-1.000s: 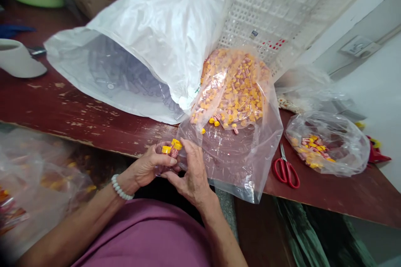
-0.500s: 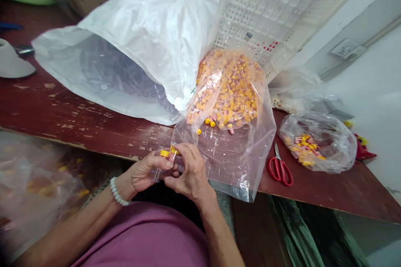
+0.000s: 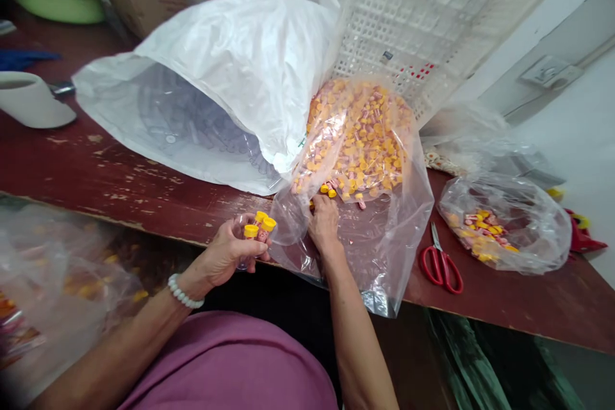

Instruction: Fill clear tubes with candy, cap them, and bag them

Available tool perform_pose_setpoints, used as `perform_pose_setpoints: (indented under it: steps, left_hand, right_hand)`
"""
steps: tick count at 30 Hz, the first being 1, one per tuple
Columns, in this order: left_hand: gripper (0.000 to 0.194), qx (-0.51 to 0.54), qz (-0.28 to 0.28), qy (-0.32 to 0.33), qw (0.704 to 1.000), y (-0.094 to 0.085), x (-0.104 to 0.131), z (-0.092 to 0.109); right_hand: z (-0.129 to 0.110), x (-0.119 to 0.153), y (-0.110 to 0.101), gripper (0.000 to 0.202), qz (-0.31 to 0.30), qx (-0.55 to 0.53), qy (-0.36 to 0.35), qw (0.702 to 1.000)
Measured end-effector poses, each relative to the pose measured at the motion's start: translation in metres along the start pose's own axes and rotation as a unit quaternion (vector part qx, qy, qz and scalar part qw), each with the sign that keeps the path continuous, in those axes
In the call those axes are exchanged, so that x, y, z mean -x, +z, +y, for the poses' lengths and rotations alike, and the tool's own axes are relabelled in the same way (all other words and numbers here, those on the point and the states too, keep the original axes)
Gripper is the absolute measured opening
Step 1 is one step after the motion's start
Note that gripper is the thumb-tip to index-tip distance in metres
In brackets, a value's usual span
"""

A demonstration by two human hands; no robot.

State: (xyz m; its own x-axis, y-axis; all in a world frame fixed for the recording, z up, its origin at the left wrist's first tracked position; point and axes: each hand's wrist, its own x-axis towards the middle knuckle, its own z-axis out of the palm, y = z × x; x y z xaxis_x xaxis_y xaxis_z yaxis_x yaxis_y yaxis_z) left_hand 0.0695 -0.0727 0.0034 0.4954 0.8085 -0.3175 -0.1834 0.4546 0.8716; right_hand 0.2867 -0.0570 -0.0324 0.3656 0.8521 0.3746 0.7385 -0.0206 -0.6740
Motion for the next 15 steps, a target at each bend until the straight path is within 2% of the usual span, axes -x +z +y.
perform_pose_setpoints:
  steps: [2,4,8,9,11,13,15]
  left_hand:
    - [0.044,-0.012,0.004,0.008,1.0,0.001,0.0,-0.002]
    - [0.044,-0.025,0.004,0.021,0.999,0.001,-0.001,-0.004]
    - [0.045,-0.093,0.012,0.044,0.995,0.0,-0.005,-0.008]
    - [0.044,-0.118,0.009,0.057,0.991,0.001,-0.005,-0.009]
    - [0.04,-0.175,-0.008,0.101,0.979,0.003,-0.006,-0.011]
    - [0.036,-0.239,-0.019,0.154,0.959,0.006,-0.005,-0.011]
    - [0.033,-0.289,-0.018,0.186,0.939,0.009,-0.002,-0.01]
  right_hand:
    - [0.0,-0.001,0.004,0.019,0.005,0.002,-0.003,1.0]
    - [-0.002,0.003,-0.002,0.024,0.023,0.001,0.006,1.0]
    - [-0.028,0.025,-0.033,0.031,0.056,-0.064,0.043,0.995]
    - [-0.04,0.032,-0.041,0.029,0.045,-0.091,0.036,0.994]
    - [-0.067,0.045,-0.052,0.021,-0.013,-0.12,-0.028,0.992]
    - [-0.09,0.054,-0.055,0.017,-0.077,-0.113,-0.109,0.985]
    - [-0.103,0.058,-0.053,0.019,-0.111,-0.093,-0.159,0.977]
